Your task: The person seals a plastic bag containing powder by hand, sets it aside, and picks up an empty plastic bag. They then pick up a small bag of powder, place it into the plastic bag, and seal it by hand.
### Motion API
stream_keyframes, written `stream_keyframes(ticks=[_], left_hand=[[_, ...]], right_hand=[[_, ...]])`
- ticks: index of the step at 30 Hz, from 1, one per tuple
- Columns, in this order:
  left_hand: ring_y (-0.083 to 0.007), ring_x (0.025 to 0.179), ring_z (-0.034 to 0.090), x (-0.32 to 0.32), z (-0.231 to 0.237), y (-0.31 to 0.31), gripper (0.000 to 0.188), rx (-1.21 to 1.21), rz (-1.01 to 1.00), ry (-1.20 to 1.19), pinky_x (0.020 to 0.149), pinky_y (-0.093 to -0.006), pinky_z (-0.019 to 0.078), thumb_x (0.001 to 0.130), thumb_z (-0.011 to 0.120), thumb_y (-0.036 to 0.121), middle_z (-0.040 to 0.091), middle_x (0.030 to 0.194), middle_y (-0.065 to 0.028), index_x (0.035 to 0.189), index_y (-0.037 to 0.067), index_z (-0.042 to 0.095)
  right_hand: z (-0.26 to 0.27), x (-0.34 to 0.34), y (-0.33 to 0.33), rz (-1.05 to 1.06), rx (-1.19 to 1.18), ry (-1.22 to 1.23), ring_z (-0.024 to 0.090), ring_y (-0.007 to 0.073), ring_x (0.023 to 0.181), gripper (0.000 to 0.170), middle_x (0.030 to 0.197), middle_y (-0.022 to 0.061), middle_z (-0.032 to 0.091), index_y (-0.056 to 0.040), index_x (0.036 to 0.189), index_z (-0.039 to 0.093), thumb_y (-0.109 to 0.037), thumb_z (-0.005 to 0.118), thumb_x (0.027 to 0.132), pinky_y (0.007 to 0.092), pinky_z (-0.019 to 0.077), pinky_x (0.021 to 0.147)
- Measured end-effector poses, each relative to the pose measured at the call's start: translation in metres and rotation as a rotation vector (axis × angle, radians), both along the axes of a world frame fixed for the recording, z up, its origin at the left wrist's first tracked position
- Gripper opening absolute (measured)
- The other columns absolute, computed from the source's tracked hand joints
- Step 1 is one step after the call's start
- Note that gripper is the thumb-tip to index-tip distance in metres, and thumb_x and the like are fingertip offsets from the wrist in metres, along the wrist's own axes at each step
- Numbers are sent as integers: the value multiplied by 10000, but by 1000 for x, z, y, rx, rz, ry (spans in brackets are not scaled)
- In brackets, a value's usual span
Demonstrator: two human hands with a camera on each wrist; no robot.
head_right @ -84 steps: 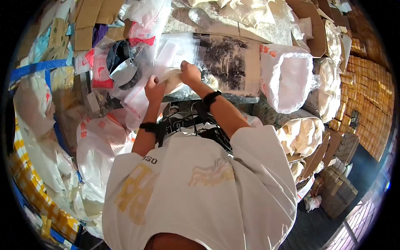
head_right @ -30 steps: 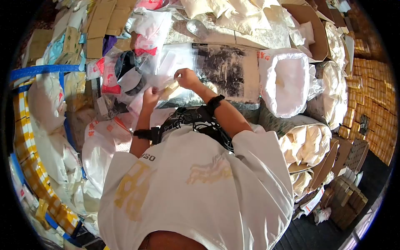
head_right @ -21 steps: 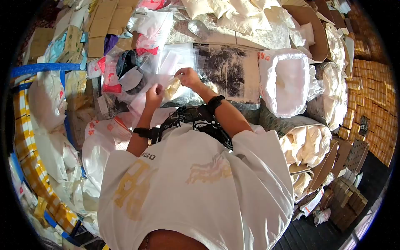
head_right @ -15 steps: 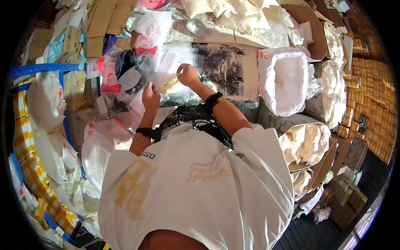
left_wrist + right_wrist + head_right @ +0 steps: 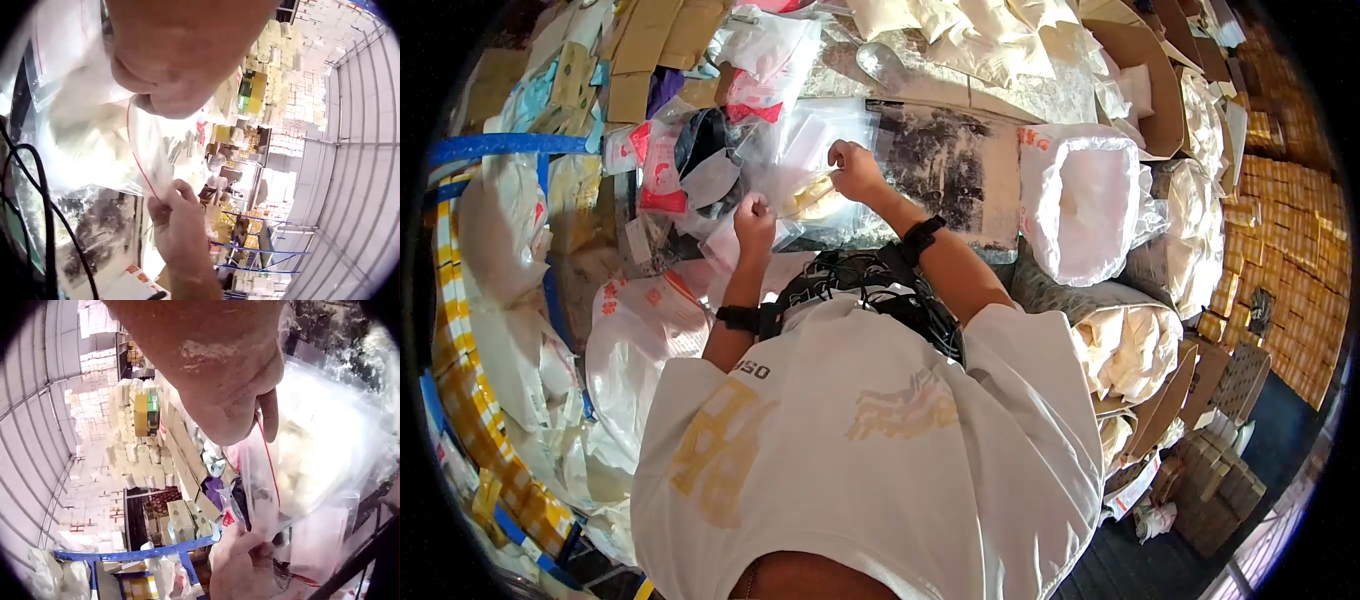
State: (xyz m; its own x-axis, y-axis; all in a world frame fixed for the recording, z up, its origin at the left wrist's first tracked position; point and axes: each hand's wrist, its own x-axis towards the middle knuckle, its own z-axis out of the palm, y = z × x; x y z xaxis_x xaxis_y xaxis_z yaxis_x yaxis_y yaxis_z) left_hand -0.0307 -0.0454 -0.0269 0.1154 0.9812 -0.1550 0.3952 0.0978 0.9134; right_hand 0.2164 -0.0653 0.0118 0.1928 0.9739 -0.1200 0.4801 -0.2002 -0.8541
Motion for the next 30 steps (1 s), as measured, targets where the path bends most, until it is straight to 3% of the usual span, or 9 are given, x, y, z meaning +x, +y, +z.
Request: stream_keyframes(ticks=[4,5,8,10,13,16,21,26,30], left_hand=[[-213,808,584,18,66,-9,304,708,-359,307,674,-365,449,686,785,117,600,910,-37,960,102,653],[-262,927,569,14,68,-13,342,692,-505,427,778,-423,439,713,799,231,599,1073,-21,1019,130,681],[-246,926,583,3,37,-19,272,755,-478,638,800,-428,437,770,748,209,625,1033,-20,1020,128,679],[-252,920,583,-3,26,-16,198,636,-503,593,805,-427,435,808,689,130,644,984,-39,1005,116,678],[-266,914,580,-11,17,-13,155,511,-511,534,814,-424,431,819,659,91,644,948,-53,973,102,674],[-288,915,576,-10,28,-8,123,586,-519,386,821,-426,428,825,635,66,636,897,-64,942,89,665],[-311,945,570,-5,44,3,84,563,-536,199,857,-442,411,826,618,44,646,859,-64,888,80,661],[-288,966,570,-17,39,0,110,580,-667,302,862,-423,410,790,635,51,630,938,-36,880,106,665],[-279,1008,559,-24,36,10,195,694,-840,433,876,-423,415,743,637,50,621,973,-41,922,123,659]], right_hand=[[-12,0,4,-52,-3,67,645,289,701,158,762,135,611,-15,847,593,-24,663,706,419,510,645],[-10,1,4,-75,-69,155,652,276,715,152,780,129,618,-14,847,590,-26,661,713,412,515,649],[9,1,6,-116,-198,332,670,238,749,136,818,113,636,-14,844,587,-31,656,728,390,533,657],[10,3,7,-116,-191,324,677,213,761,124,823,103,643,-19,840,589,-34,652,734,374,545,659],[2,10,12,55,-78,141,691,181,747,108,844,73,632,-29,856,596,27,600,764,342,578,596],[3,19,16,252,94,-43,663,245,898,90,882,84,643,-65,850,624,-42,610,764,398,539,801],[40,28,1,598,142,-298,626,266,1007,104,1116,57,584,-125,882,641,-79,587,806,418,527,843],[32,39,-5,707,193,-731,616,257,1027,169,1171,36,541,-131,1015,630,-163,632,849,385,564,777],[22,47,11,849,166,-771,621,228,988,165,1051,29,592,-96,1009,617,-96,593,845,364,567,761]])
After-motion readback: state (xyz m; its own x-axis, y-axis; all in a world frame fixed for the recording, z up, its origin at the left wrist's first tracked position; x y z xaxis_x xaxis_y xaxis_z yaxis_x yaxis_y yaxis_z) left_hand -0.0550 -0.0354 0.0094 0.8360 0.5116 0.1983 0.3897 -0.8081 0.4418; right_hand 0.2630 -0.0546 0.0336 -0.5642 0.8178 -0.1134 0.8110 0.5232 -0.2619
